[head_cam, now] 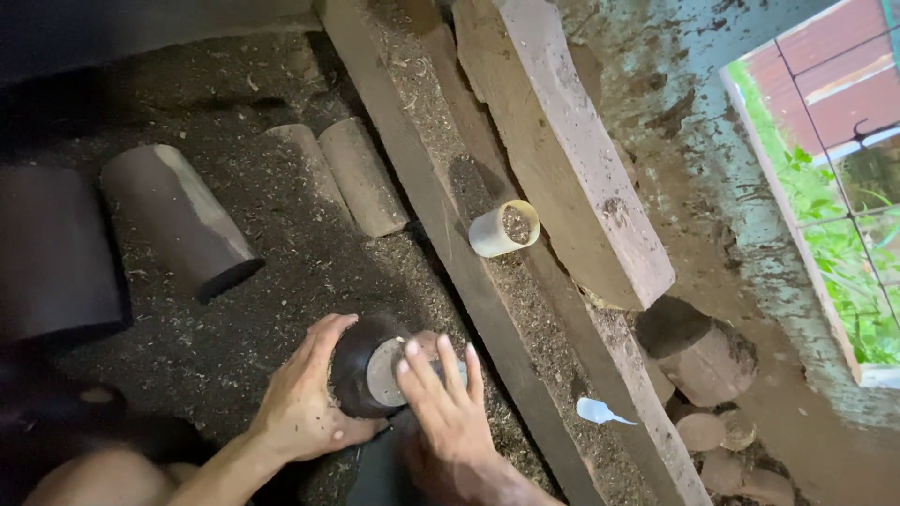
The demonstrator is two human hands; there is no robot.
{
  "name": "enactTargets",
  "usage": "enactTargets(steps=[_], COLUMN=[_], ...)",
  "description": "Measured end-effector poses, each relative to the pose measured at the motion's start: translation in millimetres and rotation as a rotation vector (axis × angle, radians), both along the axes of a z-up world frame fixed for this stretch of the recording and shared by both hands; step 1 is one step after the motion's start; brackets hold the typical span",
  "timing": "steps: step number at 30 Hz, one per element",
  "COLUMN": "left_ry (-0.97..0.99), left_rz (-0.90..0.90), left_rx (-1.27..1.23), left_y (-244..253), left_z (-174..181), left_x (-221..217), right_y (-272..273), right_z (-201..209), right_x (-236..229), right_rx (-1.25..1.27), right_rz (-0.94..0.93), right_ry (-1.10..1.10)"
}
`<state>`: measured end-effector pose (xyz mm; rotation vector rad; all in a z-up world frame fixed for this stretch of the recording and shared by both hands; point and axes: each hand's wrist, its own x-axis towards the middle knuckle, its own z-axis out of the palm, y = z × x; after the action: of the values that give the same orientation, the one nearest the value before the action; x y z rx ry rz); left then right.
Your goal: Applying glue or liquid from a squeeze bottle to the base of dark, bottle-shaped craft objects in a workshop.
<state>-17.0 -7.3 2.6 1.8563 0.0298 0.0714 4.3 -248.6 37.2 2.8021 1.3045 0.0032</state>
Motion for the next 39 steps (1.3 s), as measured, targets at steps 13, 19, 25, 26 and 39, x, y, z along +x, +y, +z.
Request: enactTargets(steps=[13, 19, 25, 26, 39], left_ry=[0.036, 0.006, -0.014, -0.025, 0.018], left_rz=[-0.026, -0.027, -0.049, -0.044, -0.019], left_rx=[0.014, 0.026, 0.032, 0.028, 0.099], left_y=[1.0, 1.1, -3.0, -2.1, -1.4], left_z=[1.1, 2.5, 3.6, 3.0, 4.5], left_x=[0.8, -0.5, -0.9, -0.5, -4.3], right_y=[-4.2, -40.6, -12.2, -9.2, 10.5], right_z=[19.7, -26.0, -7.0, -4.6, 29.3], right_x=[-4.4, -20.2, -13.9, -11.7, 0.8], right_rx=[0.275, 0.322, 0.214, 0.17, 0.275], right_rz=[0.077, 0.011, 0.021, 0.011, -0.002], right_ry=[0.02, -0.12, -0.116, -0.087, 0.249])
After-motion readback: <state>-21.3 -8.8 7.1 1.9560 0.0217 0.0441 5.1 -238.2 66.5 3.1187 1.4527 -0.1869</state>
